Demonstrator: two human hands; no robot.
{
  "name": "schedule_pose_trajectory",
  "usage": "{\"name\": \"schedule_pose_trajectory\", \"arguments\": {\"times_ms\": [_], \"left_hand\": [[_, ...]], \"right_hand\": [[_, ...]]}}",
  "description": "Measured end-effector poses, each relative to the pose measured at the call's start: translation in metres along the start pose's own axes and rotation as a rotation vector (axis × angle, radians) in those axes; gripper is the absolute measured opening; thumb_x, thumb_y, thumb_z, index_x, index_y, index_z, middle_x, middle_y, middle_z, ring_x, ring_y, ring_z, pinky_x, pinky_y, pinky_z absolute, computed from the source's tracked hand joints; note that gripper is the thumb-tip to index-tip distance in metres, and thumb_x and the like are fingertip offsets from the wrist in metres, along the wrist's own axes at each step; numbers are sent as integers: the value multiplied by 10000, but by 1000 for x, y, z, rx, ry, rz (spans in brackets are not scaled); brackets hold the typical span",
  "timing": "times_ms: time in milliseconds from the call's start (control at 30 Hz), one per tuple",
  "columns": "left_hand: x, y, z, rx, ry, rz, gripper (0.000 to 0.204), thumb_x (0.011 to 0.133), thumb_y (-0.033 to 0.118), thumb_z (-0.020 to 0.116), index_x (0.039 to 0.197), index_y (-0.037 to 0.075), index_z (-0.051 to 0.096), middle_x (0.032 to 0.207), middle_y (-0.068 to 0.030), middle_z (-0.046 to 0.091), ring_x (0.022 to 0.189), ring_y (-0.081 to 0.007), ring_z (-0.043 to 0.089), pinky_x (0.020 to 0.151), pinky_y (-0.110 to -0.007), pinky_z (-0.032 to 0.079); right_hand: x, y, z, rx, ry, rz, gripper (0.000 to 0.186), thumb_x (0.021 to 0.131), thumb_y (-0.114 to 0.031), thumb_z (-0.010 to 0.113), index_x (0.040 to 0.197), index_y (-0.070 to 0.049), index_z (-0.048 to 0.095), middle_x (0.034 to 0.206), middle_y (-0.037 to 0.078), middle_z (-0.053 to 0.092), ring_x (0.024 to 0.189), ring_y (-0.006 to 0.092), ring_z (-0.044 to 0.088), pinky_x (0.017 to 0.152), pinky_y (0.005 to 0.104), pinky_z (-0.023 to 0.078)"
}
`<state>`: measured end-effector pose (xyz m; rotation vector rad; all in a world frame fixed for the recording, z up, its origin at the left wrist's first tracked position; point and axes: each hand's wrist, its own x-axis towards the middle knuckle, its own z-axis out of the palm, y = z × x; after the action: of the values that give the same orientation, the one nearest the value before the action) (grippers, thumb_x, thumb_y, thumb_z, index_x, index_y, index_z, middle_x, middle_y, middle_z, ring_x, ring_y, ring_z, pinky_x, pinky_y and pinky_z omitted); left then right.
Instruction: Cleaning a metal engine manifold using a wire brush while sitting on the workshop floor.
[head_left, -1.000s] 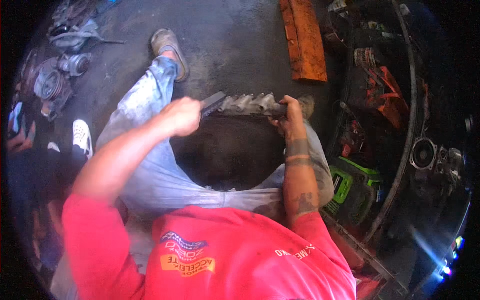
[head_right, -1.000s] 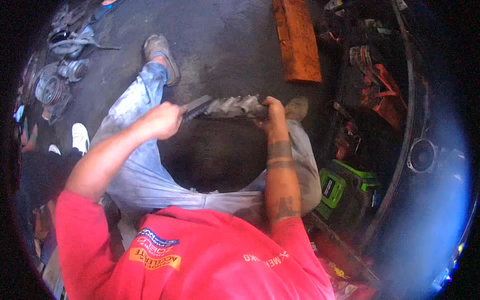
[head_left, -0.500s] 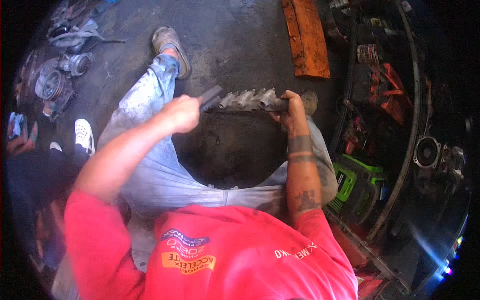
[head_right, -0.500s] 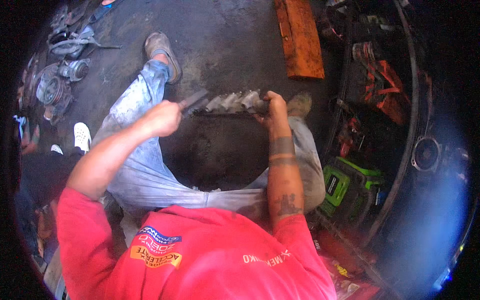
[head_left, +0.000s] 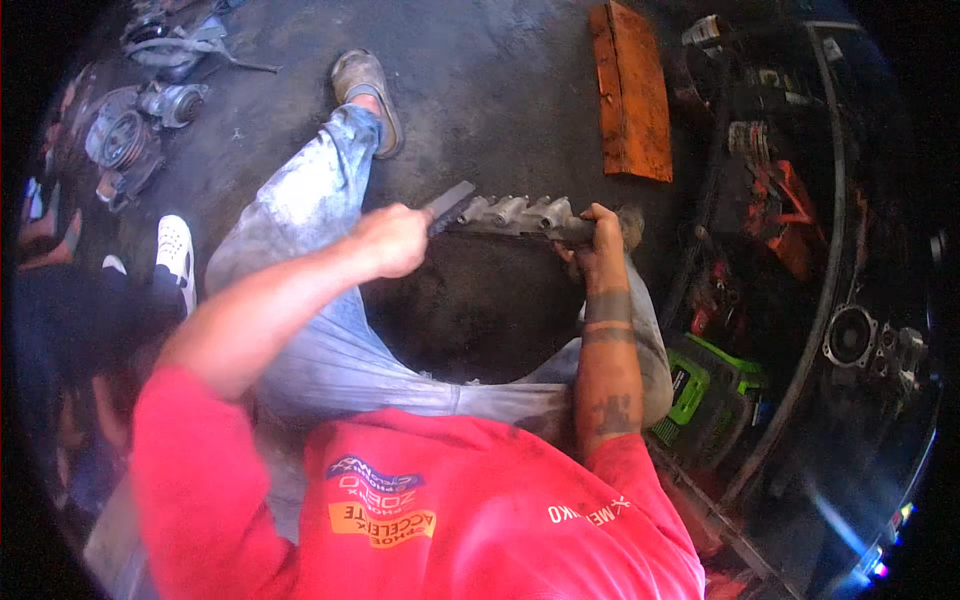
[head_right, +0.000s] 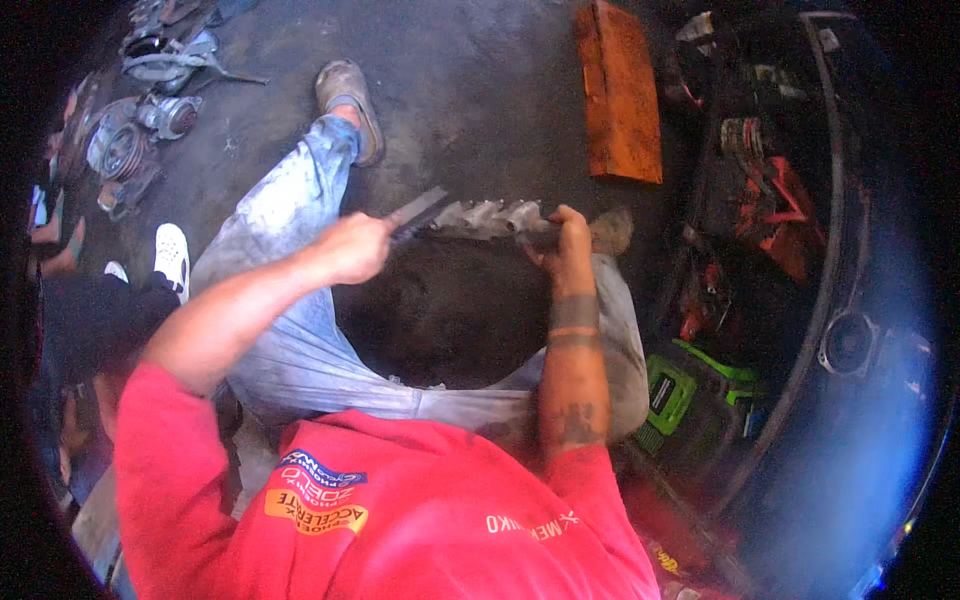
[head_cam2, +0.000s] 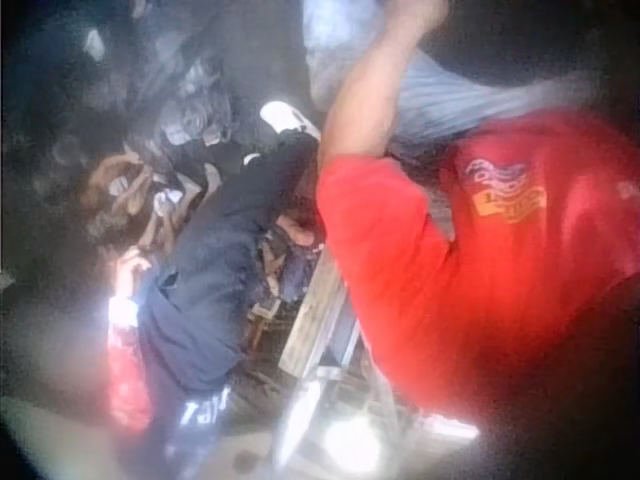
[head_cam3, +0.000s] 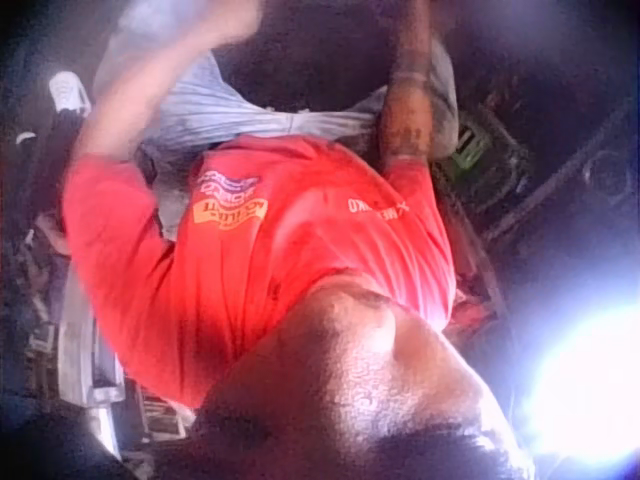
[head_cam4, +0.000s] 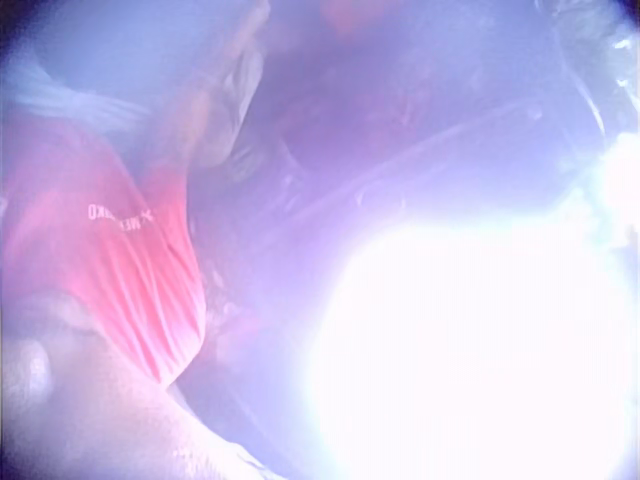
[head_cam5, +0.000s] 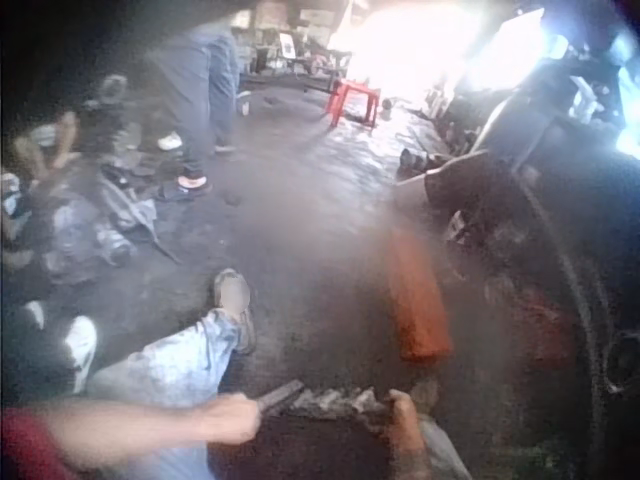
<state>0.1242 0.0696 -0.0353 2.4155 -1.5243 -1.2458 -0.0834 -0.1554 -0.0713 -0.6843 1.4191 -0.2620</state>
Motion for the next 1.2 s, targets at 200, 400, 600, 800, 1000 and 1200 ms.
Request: {"name": "schedule_pose_trajectory", "arguments": {"times_ms": [200, 400, 600, 800, 1000, 1200], "left_hand": [[83, -3, 26, -111, 64, -70, 401, 807, 90, 482, 1197, 72, 576, 1011, -237, 644, 958, -399, 623, 814, -479, 510], [-5, -9, -2, -165, 109, -95, 532, 836, 97, 435, 1368, 102, 413, 884, -294, 629, 853, -444, 625, 793, -507, 500], [31, 7, 74, -250, 74, -174, 613, 835, 49, 422, 1430, 48, 277, 990, -271, 637, 958, -407, 630, 842, -488, 502], [18, 25, 46, -283, 97, -232, 585, 862, 112, 427, 1427, 38, 296, 980, -280, 637, 940, -396, 640, 829, -486, 509], [0, 41, 88, -348, 115, -304, 631, 853, 127, 432, 1453, 58, 250, 985, -299, 628, 928, -435, 630, 848, -497, 503], [75, 12, 37, -198, 138, -291, 372, 865, 90, 444, 1213, 28, 560, 1111, -220, 626, 1032, -341, 624, 868, -455, 508]], "right_hand": [[-15, -6, 11, 3, -56, 15, 425, 705, -210, 554, 1031, 34, 433, 1027, 225, 471, 803, 334, 535, 598, 446, 480], [-3, -1, 11, 36, 56, 49, 420, 735, -217, 525, 1081, 8, 446, 1132, 220, 447, 1049, 362, 480, 766, 509, 419], [9, 3, -7, 129, 30, 189, 485, 737, -248, 522, 1142, -1, 422, 1140, 215, 447, 1000, 352, 490, 755, 511, 410], [-1, 12, -7, 214, 139, 185, 427, 728, -258, 512, 1079, -29, 434, 1091, 178, 464, 967, 336, 486, 686, 498, 410], [11, 2, -10, 302, 36, 222, 585, 709, -236, 533, 1204, 10, 340, 1181, 235, 344, 1009, 385, 429, 747, 531, 406], [15, 9, -3, 235, 49, 227, 524, 729, -257, 517, 1178, -20, 392, 1140, 202, 417, 985, 368, 474, 709, 527, 398]]}}
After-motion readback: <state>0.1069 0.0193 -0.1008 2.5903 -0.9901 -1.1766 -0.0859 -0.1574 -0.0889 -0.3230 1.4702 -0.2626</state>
